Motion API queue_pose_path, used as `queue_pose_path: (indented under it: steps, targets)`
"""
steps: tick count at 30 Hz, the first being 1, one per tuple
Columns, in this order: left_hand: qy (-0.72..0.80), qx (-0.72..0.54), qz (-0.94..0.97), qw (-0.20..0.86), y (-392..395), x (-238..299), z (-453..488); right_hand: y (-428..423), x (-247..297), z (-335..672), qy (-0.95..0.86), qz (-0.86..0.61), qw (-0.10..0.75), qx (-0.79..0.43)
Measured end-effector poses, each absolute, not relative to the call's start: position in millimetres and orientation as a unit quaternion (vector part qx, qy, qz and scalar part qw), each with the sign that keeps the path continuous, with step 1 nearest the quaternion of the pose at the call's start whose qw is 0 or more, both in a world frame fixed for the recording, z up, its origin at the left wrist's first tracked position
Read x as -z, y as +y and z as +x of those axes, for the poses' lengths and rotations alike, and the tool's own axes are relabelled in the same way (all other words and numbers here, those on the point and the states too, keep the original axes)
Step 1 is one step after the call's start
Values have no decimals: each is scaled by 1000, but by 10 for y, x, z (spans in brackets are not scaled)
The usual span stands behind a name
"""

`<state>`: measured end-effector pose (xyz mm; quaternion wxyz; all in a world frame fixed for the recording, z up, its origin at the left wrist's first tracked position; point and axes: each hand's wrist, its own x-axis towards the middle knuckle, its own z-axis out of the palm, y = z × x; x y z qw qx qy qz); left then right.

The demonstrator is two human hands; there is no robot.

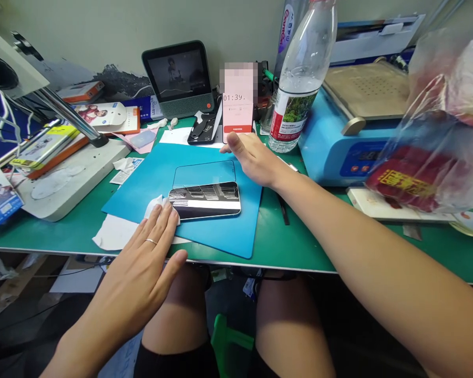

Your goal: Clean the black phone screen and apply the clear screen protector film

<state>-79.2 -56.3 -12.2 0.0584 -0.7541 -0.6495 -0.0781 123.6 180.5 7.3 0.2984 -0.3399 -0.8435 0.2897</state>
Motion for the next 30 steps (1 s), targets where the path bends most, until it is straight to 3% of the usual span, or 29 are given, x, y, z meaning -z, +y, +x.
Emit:
queue_pose_path:
  steps: [21,30]
  targets:
    - [-600,89,-795,0,104,-8,142,1816,-32,1204,-839,-338,320,-282]
    - [-585,85,-805,-42,251,-51,59,1850,14,1214,-839,-346,310,-283]
